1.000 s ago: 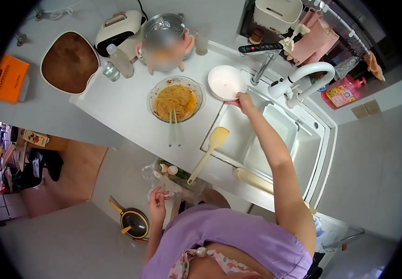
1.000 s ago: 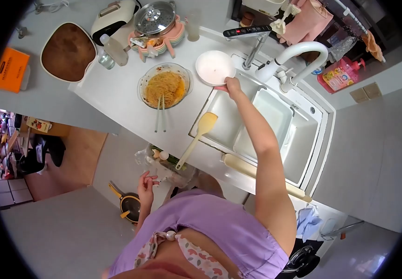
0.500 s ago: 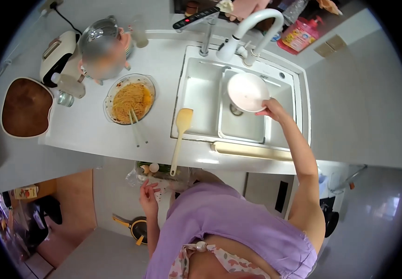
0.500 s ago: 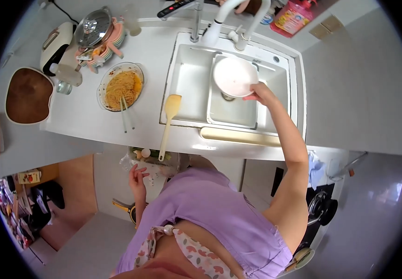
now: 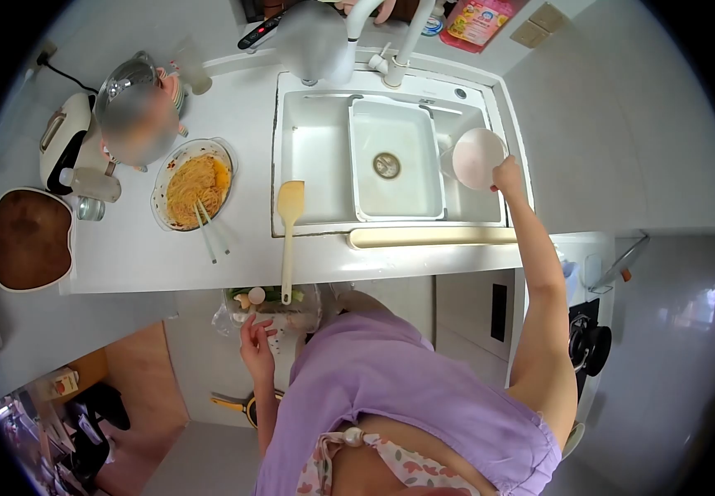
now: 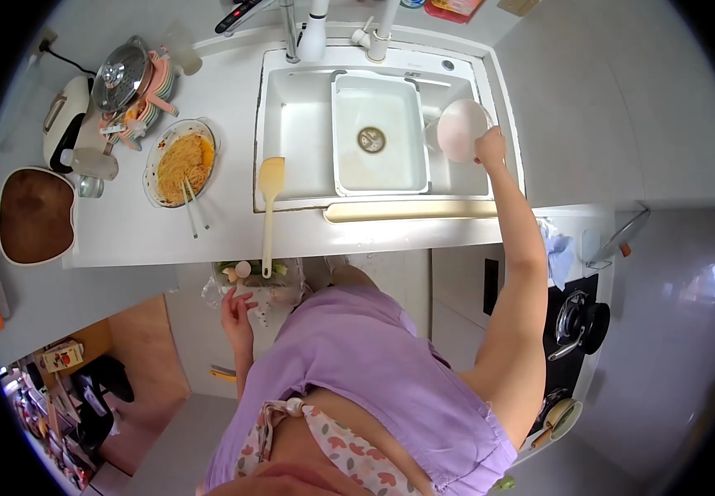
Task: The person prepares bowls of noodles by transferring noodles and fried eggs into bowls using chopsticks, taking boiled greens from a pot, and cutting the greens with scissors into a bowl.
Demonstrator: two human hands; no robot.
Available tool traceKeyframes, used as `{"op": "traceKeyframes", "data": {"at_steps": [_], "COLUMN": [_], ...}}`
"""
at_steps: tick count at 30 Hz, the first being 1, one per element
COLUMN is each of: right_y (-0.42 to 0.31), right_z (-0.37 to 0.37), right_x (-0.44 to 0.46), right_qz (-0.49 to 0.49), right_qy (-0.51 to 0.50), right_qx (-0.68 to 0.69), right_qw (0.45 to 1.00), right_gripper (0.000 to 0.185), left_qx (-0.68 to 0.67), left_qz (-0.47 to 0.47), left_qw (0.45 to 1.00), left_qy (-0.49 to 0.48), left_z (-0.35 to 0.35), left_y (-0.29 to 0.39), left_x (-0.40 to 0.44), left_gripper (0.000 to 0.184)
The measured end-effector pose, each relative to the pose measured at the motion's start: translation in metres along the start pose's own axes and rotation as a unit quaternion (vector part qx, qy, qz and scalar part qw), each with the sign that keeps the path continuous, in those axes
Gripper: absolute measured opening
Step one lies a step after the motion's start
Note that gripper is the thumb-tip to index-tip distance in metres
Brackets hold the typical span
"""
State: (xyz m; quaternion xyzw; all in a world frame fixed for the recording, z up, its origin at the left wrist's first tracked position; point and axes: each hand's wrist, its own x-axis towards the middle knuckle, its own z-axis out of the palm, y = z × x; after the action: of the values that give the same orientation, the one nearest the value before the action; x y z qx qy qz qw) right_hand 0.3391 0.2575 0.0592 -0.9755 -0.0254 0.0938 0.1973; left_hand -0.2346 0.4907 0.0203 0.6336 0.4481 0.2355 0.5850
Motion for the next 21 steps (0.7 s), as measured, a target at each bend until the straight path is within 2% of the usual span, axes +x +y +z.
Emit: {"op": "traceKeyframes", "data": {"at_steps": [1, 3, 6, 9, 10, 14, 17, 19, 20, 21], "right_y": [0.011, 0.025, 0.016, -0.007, -0.004, 0.0, 0.002, -0.004, -0.017, -0.031], "right_z": [0.011, 0.033, 0.032, 0.016, 0.019, 0.027, 0.033, 0.029, 0.016, 0.003], "right_x": [0.011, 0.021, 0.017, -0.005, -0.001, 0.006, 0.014, 0.017, 0.005, -0.009], "right_qz": [-0.054, -0.162, -0.186, -0.239, -0.257, -0.38, -0.437, -0.353, -0.284, -0.212], "right_qy": [0.068, 0.2, 0.178, 0.169, 0.179, 0.25, 0.28, 0.183, 0.157, 0.151], "right_qx": [-0.062, -0.182, -0.211, -0.298, -0.404, -0.568, -0.576, -0.403, -0.291, -0.182], "right_qw": [0.994, 0.949, 0.943, 0.909, 0.859, 0.687, 0.632, 0.824, 0.9, 0.948], "right_gripper": [0.039, 0.039, 0.045, 0.047, 0.058, 0.06, 0.062, 0.05, 0.045, 0.039], "left_qx": [0.002, 0.012, 0.023, 0.034, 0.038, 0.079, 0.103, 0.093, 0.094, 0.092], "left_qz": [0.0, -0.001, -0.004, -0.003, -0.002, 0.011, 0.023, 0.027, 0.034, 0.031], "left_qw": [1.0, 1.0, 1.0, 0.999, 0.999, 0.997, 0.994, 0.995, 0.995, 0.995], "left_qy": [0.001, 0.002, 0.007, 0.009, 0.009, -0.001, -0.013, -0.01, -0.001, 0.007], "left_z": [0.0, -0.001, -0.002, -0.003, -0.004, -0.001, -0.001, -0.002, -0.003, -0.003], "left_y": [0.0, 0.003, 0.006, 0.007, 0.008, 0.014, 0.015, 0.012, 0.013, 0.016], "left_x": [0.0, -0.002, -0.005, -0.008, -0.01, -0.013, -0.008, -0.007, -0.009, -0.011], "left_gripper": [0.028, 0.028, 0.028, 0.028, 0.028, 0.029, 0.029, 0.029, 0.029, 0.03]}}
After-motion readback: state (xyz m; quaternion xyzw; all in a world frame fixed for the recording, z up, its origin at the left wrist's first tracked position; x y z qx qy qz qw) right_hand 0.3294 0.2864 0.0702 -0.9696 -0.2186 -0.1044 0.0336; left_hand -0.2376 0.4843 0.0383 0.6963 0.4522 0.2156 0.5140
